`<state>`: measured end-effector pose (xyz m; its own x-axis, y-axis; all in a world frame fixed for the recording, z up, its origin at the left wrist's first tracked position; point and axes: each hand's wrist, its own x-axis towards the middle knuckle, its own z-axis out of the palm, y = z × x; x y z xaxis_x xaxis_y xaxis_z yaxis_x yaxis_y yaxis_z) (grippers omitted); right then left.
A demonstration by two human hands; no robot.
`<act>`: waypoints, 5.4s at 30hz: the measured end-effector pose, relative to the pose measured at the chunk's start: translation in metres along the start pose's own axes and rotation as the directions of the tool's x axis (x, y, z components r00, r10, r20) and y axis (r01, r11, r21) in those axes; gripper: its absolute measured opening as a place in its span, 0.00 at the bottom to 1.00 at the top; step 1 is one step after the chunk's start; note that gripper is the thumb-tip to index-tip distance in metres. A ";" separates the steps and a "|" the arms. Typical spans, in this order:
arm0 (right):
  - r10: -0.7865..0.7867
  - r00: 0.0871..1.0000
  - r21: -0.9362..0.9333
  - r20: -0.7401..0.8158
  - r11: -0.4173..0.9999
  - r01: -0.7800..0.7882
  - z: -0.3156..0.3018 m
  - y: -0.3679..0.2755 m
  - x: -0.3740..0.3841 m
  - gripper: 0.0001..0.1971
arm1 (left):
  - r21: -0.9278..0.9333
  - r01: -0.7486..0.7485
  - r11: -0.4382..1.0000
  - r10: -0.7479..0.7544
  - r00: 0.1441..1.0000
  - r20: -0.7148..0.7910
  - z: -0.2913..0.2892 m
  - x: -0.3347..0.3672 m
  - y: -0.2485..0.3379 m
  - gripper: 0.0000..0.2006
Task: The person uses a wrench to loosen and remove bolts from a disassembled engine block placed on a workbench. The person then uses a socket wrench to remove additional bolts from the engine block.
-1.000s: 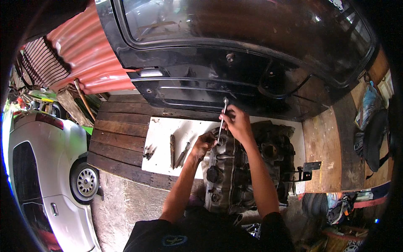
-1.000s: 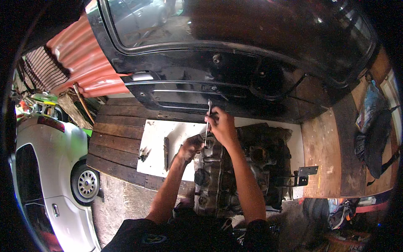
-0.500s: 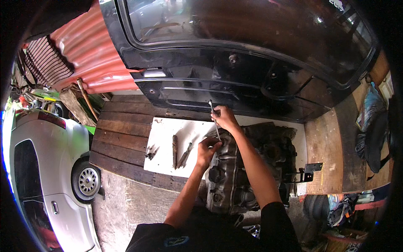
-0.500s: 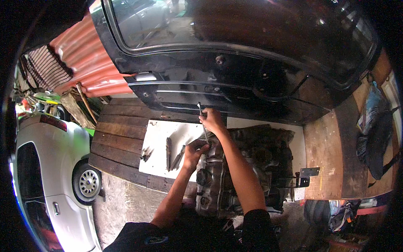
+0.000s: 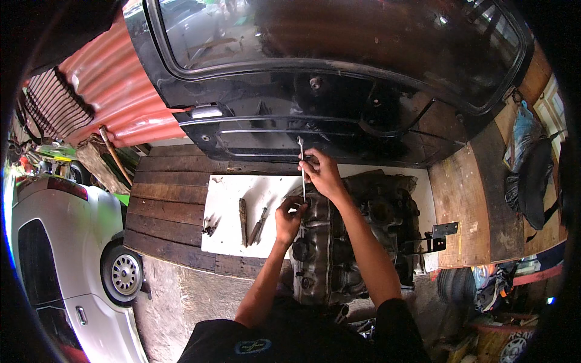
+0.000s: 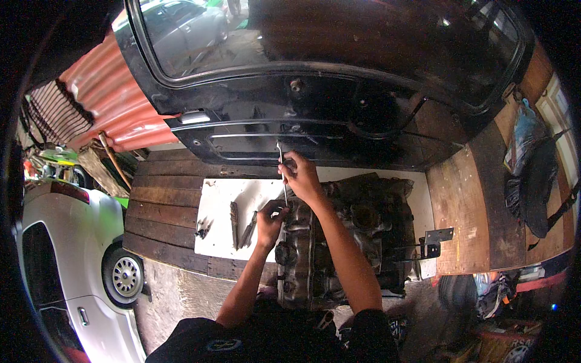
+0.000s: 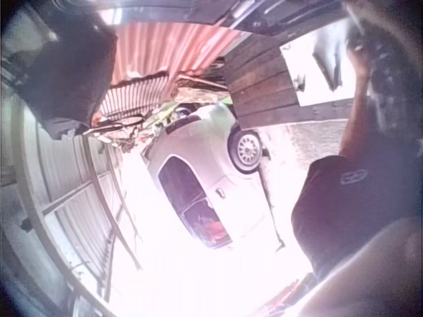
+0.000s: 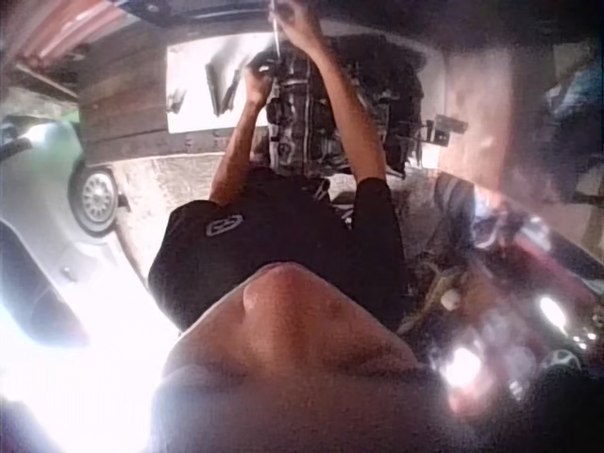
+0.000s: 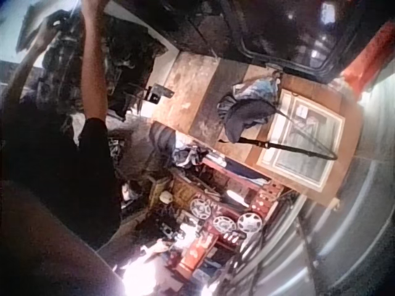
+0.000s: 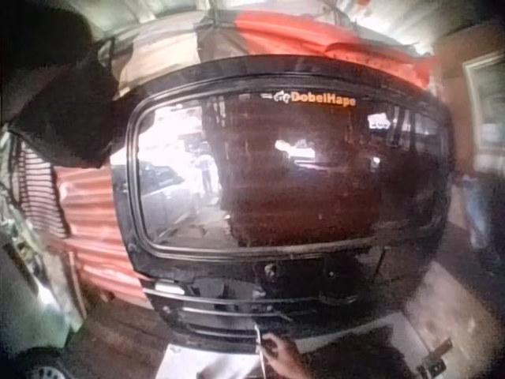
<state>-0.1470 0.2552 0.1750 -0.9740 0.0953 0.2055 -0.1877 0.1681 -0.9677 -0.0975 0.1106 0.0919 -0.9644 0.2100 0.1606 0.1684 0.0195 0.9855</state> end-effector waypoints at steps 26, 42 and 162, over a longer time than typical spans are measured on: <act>0.318 0.947 -0.834 0.051 0.535 -0.135 0.029 0.046 0.036 0.18 | -0.067 0.362 0.930 -0.353 0.928 0.120 -0.004 0.007 0.004 0.15; 0.046 0.990 -0.311 0.137 0.950 -0.001 0.012 -0.024 -0.011 0.09 | -0.146 0.087 0.986 -0.083 0.996 0.031 -0.011 -0.001 -0.001 0.06; 0.380 0.912 -0.622 0.157 0.755 -0.208 0.000 0.087 0.045 0.10 | 0.262 0.226 0.938 -0.211 0.974 -0.084 0.005 0.007 0.004 0.14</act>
<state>-0.2067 0.2744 0.1004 -0.9791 -0.0028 -0.2035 0.1399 0.7170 -0.6829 -0.1026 0.1173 0.0970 -0.9919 0.1184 -0.0470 -0.0065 0.3217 0.9468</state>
